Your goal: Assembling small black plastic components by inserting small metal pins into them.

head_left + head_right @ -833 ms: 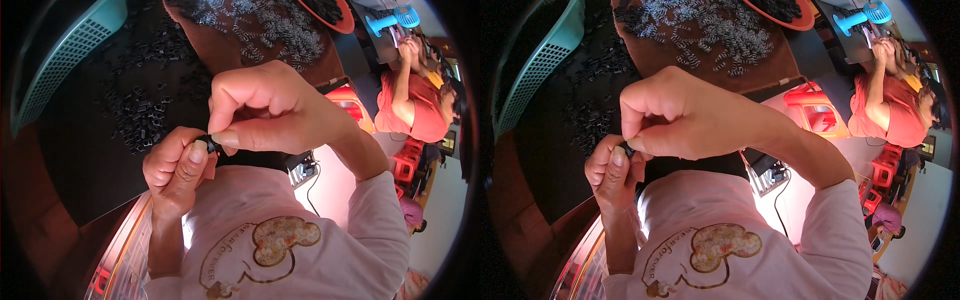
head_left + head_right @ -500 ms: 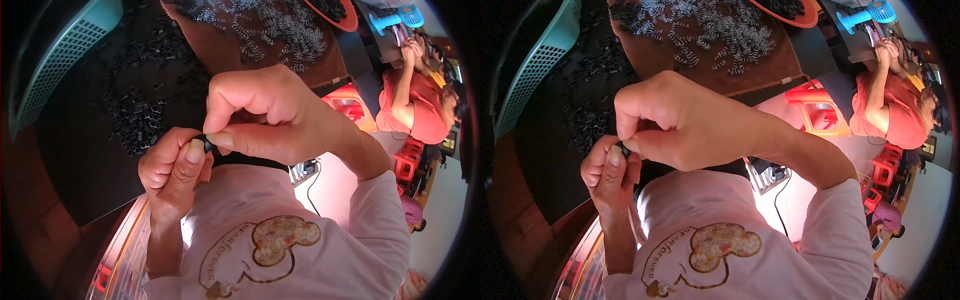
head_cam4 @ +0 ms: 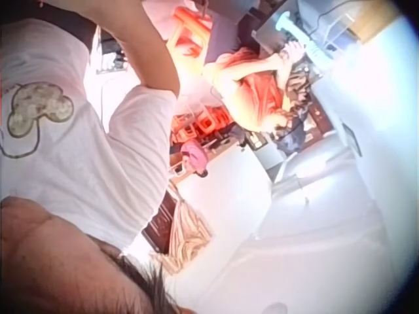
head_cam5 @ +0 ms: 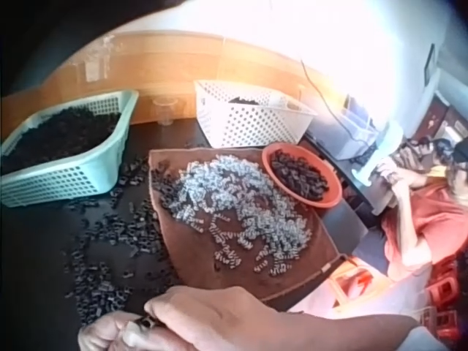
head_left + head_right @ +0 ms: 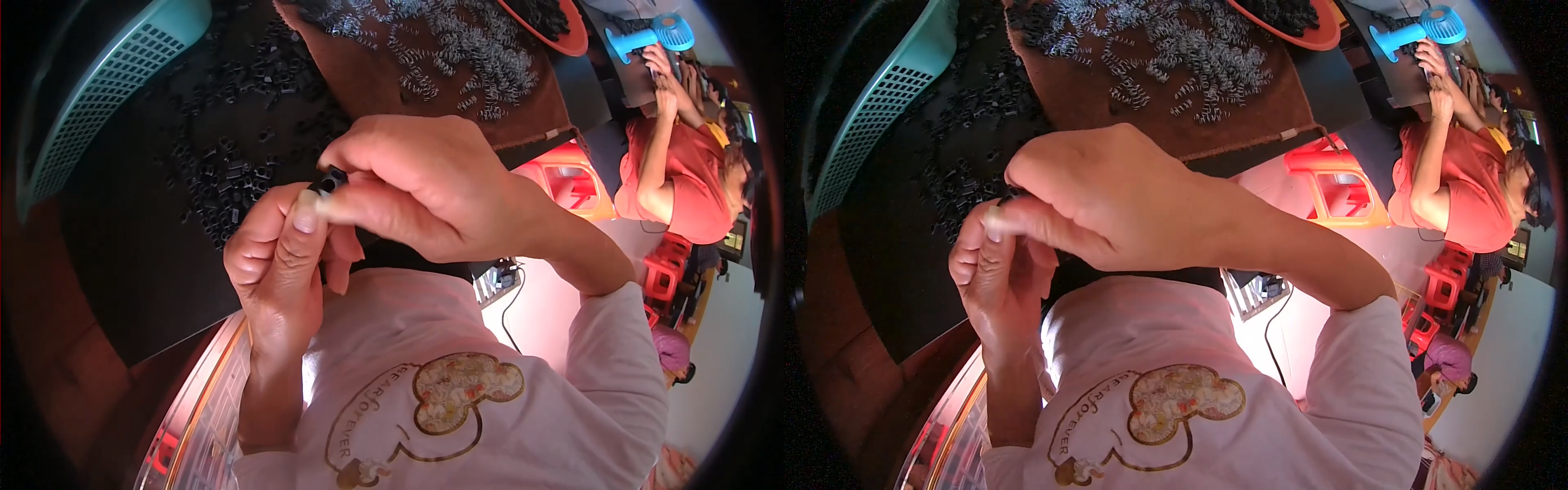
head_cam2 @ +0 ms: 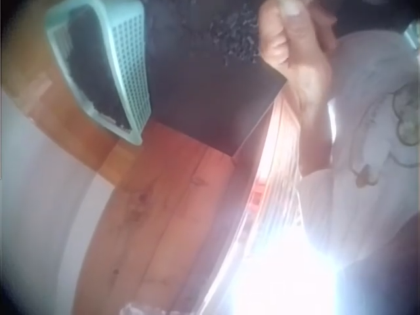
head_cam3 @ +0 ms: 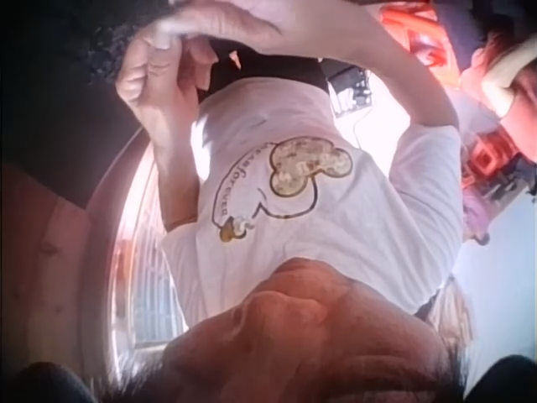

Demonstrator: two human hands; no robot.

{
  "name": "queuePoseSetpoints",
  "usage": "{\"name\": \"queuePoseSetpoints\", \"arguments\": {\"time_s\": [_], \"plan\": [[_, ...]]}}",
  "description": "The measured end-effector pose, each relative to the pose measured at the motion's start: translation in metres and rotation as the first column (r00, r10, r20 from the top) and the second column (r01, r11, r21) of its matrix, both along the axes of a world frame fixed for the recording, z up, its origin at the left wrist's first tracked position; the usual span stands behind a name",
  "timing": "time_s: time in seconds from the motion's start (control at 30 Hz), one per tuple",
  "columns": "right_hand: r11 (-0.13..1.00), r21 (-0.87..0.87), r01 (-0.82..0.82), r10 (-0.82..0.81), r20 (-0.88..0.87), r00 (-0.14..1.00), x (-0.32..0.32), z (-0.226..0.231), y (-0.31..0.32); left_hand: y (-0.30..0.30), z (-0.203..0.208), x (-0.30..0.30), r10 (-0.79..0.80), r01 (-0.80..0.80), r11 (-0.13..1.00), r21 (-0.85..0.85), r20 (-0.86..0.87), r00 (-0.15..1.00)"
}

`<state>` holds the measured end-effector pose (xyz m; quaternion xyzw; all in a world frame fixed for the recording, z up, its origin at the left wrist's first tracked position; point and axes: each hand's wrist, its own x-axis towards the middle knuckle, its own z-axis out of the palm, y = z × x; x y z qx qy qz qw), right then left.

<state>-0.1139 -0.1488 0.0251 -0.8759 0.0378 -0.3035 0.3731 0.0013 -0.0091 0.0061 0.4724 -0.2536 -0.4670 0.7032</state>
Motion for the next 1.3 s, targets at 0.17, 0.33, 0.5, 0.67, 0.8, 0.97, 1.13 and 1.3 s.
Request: {"name": "queuePoseSetpoints", "arguments": {"time_s": [0.17,0.33,0.5,0.67,0.8,0.97,1.13,1.3], "plan": [[0.973,-0.231,0.012,0.002,0.059,0.998,0.001,-0.001,-0.001,0.000,0.005,0.011,-0.055,0.057,0.998,0.003,-0.224,0.973],[0.903,-0.426,0.060,-0.048,0.039,0.998,0.004,0.000,-0.004,-0.002,0.005,0.011,-0.107,0.101,0.994,-0.041,-0.206,0.973],[0.865,-0.499,0.061,-0.042,0.049,0.998,0.004,0.001,-0.005,-0.001,0.002,0.014,-0.099,0.096,0.995,-0.027,-0.155,0.983],[0.860,-0.508,0.038,-0.047,-0.006,0.999,0.000,-0.004,0.003,-0.001,0.005,0.012,-0.116,0.113,0.993,-0.037,-0.103,0.988],[0.881,-0.466,0.082,-0.061,0.061,0.996,-0.004,0.000,0.001,0.000,-0.001,0.006,-0.103,0.104,0.992,-0.076,0.012,0.995],[0.831,-0.516,0.210,-0.248,-0.005,0.969,-0.032,0.017,-0.033,0.001,-0.006,0.004,-0.096,0.110,0.991,-0.073,0.168,0.981],[0.743,-0.352,0.569,-0.615,-0.025,0.788,-0.087,0.020,-0.105,0.001,-0.006,0.003,-0.116,0.133,0.989,-0.058,0.232,0.966],[0.668,-0.342,0.661,-0.723,-0.088,0.685,-0.129,0.018,-0.178,0.002,-0.003,0.001,-0.135,0.153,0.988,-0.019,0.363,0.922]]}}
